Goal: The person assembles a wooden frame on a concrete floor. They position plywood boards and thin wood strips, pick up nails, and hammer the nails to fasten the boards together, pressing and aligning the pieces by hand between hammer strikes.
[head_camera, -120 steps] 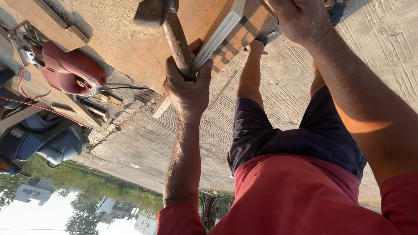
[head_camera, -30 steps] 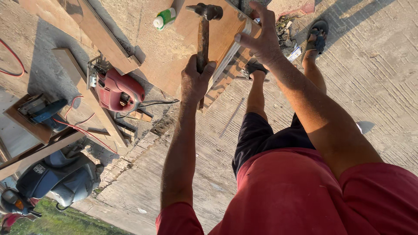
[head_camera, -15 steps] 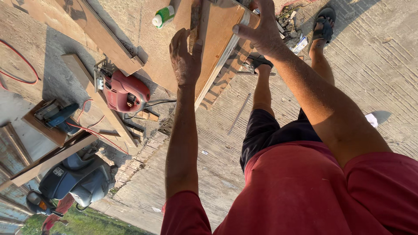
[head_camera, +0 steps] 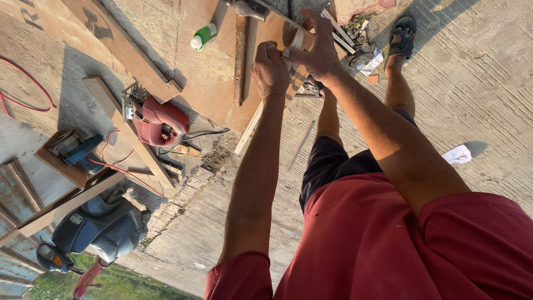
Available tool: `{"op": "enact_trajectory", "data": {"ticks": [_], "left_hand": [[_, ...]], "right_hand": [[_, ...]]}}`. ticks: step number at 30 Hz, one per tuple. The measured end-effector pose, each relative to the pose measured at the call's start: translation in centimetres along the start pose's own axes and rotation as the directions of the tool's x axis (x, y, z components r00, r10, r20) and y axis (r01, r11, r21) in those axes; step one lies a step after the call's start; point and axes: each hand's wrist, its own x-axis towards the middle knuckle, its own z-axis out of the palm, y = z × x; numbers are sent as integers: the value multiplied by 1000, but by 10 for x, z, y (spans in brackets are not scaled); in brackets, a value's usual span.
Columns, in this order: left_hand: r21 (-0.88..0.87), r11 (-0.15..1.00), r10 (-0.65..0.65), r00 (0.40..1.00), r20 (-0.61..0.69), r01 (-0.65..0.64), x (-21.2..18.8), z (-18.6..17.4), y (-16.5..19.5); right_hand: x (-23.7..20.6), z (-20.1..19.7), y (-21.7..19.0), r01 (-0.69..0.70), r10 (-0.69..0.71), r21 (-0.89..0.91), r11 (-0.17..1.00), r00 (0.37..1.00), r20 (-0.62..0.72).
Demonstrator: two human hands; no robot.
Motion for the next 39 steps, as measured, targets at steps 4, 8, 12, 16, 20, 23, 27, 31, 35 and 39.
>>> {"op": "enact_trajectory", "data": {"ticks": [4,8,12,16,20,23,27,31,35,39], "left_hand": [[27,999,20,1000,-5,-20,2,1,-3],[37,999,-21,999,50,19,-1,2,-11],[38,999,-29,998,55,27,-4,0,-13],[38,999,14,999,40,-16,1,-1,-8],[22,1000,-22,998,53,21,0,-1,-9],[28,1000,-5,999,46,4,-3,0,-11],[40,999,-12,1000,29,10,-4,-1,-10],[89,996,20,1000,6,-21,-6,-4,-4],[95,995,18,1000,0,-18,-6,-2,-3],[110,994,-6,1000,0,6,-7,1,-5]], "right_hand": [[0,0,-4,-37,37,-3,999,999,11],[-2,2,-1,-20,23,-60,998,999,46],[-2,5,2,-12,15,-49,999,998,54],[6,5,-2,-6,11,-73,997,998,70],[4,2,-4,-9,12,-36,999,996,93],[1,-1,-2,6,-2,-39,999,995,98],[1,-2,-2,-16,22,-51,999,992,122],[-5,-9,0,-19,26,-44,999,988,152],[-13,-34,8,-135,106,143,981,975,195],[-8,-58,19,-387,348,335,859,921,172]]}}
